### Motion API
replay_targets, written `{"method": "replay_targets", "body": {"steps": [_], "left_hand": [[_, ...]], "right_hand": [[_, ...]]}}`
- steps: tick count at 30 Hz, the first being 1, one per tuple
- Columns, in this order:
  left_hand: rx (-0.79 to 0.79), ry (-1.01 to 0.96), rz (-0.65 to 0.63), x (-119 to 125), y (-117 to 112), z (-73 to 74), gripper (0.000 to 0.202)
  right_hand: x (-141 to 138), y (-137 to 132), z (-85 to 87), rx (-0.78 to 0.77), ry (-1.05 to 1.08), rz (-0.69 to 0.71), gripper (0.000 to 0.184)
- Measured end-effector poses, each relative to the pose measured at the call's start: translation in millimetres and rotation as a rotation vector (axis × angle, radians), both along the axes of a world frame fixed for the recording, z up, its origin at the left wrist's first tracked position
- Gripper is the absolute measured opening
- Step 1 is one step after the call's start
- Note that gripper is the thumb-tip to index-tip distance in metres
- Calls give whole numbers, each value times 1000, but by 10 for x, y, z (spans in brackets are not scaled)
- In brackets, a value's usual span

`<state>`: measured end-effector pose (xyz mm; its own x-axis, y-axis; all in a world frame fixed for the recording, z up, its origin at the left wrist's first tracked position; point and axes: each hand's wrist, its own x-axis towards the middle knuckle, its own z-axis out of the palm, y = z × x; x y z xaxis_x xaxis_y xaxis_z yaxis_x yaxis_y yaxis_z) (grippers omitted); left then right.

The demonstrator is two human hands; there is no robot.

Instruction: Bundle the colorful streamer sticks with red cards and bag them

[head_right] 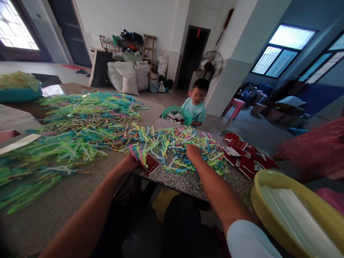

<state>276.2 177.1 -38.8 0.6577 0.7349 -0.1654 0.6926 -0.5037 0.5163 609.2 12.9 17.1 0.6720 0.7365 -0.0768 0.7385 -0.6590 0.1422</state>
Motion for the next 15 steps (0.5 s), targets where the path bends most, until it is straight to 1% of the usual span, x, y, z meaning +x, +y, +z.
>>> {"method": "replay_targets", "body": {"steps": [2, 4, 5, 7, 8, 9, 11, 13, 15], "left_hand": [[-2, -14, -24, 25, 7, -30, 31], [-21, -31, -33, 46, 8, -53, 32], [-30, -39, -31, 54, 4, -58, 32], [-41, -29, -19, 60, -13, -45, 31], [-39, -17, -13, 60, -26, -27, 31], [-35, -9, -11, 58, -43, -4, 30], [-31, -12, -15, 50, -85, 56, 30], [-29, -31, -17, 41, -132, 122, 31], [-28, -39, -22, 33, -178, 183, 32]], "right_hand": [[59, -43, 22, 13, -10, 66, 34], [82, -86, 49, 78, -7, 92, 30], [80, -104, 64, 142, 6, 83, 29], [40, -136, 94, 345, 84, 42, 24], [-3, -152, 106, 467, 172, 21, 22], [-65, -171, 113, 585, 304, 1, 22], [-249, -222, 107, 768, 673, -18, 27], [-502, -286, 70, 858, 1050, -28, 37], [-788, -355, 9, 885, 1295, -27, 44]]}}
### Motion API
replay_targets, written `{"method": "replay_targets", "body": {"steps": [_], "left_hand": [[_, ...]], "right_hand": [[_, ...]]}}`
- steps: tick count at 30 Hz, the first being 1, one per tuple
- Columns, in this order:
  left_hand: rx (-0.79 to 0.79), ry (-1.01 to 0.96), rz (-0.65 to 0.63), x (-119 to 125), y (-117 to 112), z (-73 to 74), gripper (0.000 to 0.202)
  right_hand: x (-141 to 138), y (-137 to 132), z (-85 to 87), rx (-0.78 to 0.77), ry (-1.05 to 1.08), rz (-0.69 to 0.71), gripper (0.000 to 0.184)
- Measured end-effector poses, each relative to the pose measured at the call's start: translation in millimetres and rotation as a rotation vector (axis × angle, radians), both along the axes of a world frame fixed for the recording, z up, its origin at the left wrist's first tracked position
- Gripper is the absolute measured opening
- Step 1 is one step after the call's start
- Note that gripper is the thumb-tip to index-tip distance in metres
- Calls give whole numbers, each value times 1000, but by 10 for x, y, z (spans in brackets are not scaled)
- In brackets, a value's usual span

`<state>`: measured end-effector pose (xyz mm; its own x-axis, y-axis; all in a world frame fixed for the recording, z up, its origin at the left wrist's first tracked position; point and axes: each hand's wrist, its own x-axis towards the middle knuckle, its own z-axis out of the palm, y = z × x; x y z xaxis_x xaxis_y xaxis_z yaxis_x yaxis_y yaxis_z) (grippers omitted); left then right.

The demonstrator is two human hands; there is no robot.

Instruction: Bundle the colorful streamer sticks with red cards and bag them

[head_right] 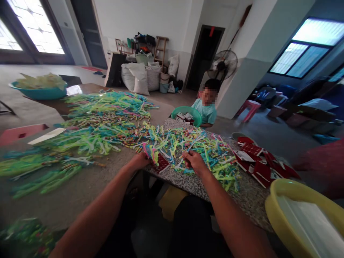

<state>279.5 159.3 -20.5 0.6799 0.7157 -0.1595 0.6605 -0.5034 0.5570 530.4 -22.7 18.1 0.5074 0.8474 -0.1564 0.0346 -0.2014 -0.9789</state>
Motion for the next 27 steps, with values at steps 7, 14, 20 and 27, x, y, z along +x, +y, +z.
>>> {"method": "replay_targets", "body": {"steps": [7, 14, 20, 27], "left_hand": [[2, 37, 7, -20, -87, 84, 34], [0, 14, -7, -28, -101, 85, 35], [-10, 25, 10, -13, -93, 49, 34], [-8, 41, 26, 0, -93, 48, 37]], "right_hand": [[-712, -98, -214, -57, 65, 151, 47], [-863, 16, -276, -202, -639, 230, 29], [-937, 58, -346, -212, -843, 315, 29], [-919, 156, -254, -197, -966, 467, 32]]}}
